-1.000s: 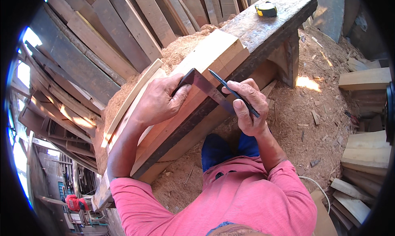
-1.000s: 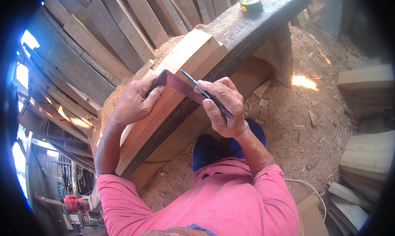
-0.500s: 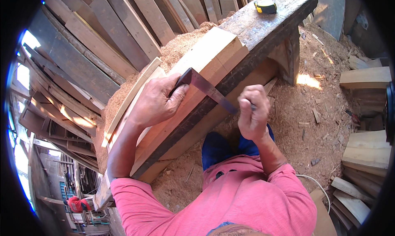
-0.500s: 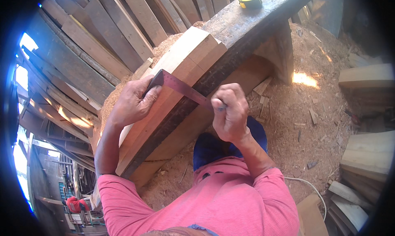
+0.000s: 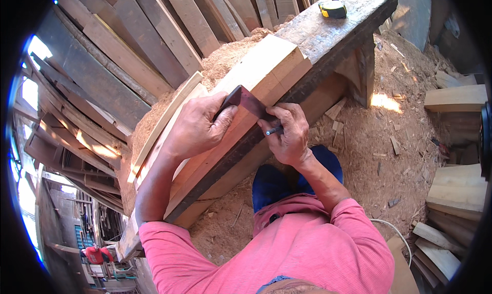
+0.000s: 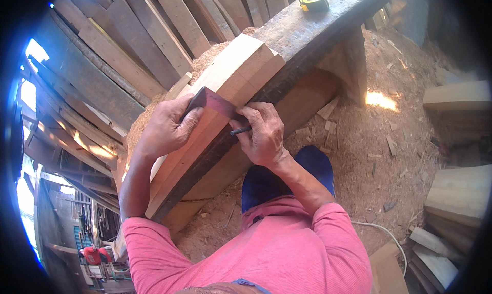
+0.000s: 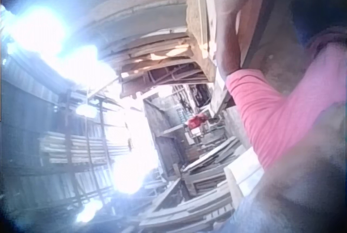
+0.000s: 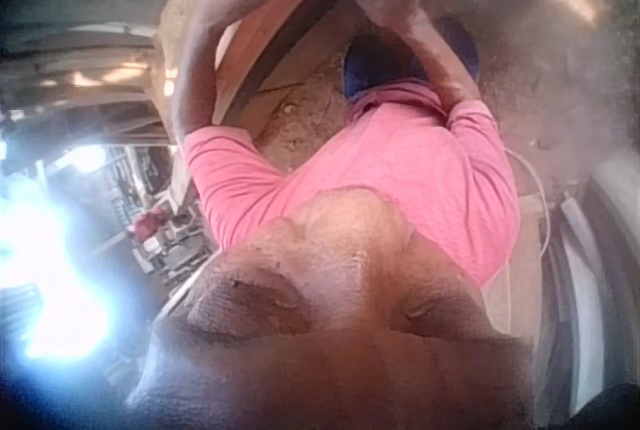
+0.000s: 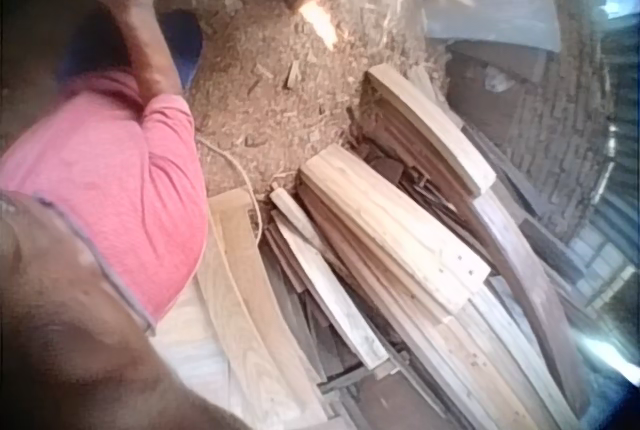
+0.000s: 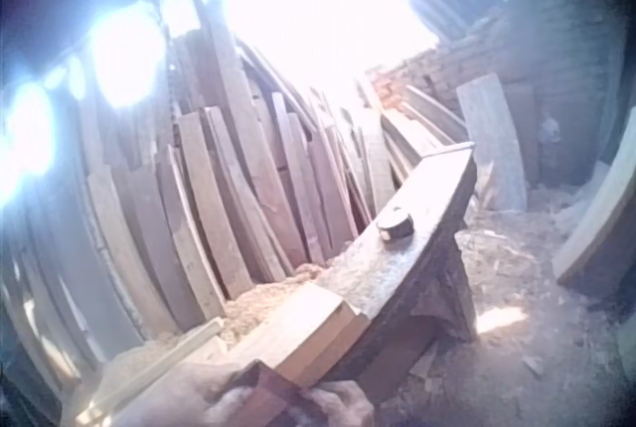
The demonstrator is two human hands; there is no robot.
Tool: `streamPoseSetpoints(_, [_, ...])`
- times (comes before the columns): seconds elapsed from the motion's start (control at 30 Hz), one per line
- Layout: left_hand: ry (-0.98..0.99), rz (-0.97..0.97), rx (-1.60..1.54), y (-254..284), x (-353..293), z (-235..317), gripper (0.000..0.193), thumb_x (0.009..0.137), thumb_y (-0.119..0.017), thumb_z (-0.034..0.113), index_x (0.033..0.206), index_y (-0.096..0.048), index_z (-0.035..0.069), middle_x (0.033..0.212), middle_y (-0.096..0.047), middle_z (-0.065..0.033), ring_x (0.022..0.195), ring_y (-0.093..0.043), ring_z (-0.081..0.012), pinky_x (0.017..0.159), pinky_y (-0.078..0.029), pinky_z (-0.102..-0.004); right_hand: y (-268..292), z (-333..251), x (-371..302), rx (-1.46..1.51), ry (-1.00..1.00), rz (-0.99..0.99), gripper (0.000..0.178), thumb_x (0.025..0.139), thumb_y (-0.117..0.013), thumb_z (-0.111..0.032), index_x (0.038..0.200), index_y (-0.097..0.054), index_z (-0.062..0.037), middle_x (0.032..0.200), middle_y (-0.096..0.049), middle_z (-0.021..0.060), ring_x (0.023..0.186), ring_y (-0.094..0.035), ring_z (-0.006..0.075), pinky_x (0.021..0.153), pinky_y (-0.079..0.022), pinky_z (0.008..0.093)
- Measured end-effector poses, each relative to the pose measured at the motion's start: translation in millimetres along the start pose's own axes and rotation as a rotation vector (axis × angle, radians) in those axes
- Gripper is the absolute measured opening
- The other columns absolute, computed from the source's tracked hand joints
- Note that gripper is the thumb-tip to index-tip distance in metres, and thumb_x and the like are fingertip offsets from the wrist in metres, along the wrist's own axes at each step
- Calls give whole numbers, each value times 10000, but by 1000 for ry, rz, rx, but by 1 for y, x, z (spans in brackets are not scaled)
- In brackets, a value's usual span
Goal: The person measures a wooden plank with a tape measure and marks it with a pencil. They then use a try square to draw straight lines on the plank. The person handles the plank and tools on a workbench in a woodworking shop.
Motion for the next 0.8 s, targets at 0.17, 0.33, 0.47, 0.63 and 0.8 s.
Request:
streamPoseSetpoints(0.17, [-13,-28,-12,0,0,1,177,1081,-653,167,1095,-665,-9,841,-597,-217,756,-560,-309,743,-501,-445,2,-2,2,5,27,3,397,818,-903,-10,1176,-732,-10,1056,-714,204,924,-702,379,798,-575,457])
streamPoseSetpoints(0.33, [-13,-7,-12,4,0,3,196,1061,-676,207,1088,-687,13,878,-668,-266,798,-651,-435,761,-517,-500,2,-5,4,3,42,4,331,848,-870,-38,1148,-733,-12,1027,-727,175,920,-699,380,812,-569,467])
streamPoseSetpoints(0.47, [-7,-20,-7,4,2,1,200,1074,-667,202,1132,-698,13,872,-659,-251,793,-632,-393,770,-519,-480,1,-4,7,5,53,2,320,854,-867,-29,1147,-738,-17,1021,-729,172,913,-699,375,806,-571,461])
streamPoseSetpoints(0.63, [65,-57,-47,-1,2,-8,192,1094,-652,174,1170,-705,5,887,-647,-222,800,-593,-314,788,-520,-443,-2,-1,7,5,32,-4,319,858,-869,-28,1147,-734,-18,1023,-726,181,919,-701,378,802,-575,463])
streamPoseSetpoints(0.8, [-3,-23,-30,0,2,-5,204,1093,-653,167,1208,-717,11,918,-675,-227,831,-623,-315,822,-537,-436,-4,4,5,35,-44,-27,319,863,-863,-27,1151,-727,-18,1029,-722,191,920,-697,386,798,-576,467])
Point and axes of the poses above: each hand's wrist, its own x-axis towards the middle knuckle, its own y-axis out of the back of the hand, z = x × y, the point moved 10 cm from there along x, towards the middle knuckle
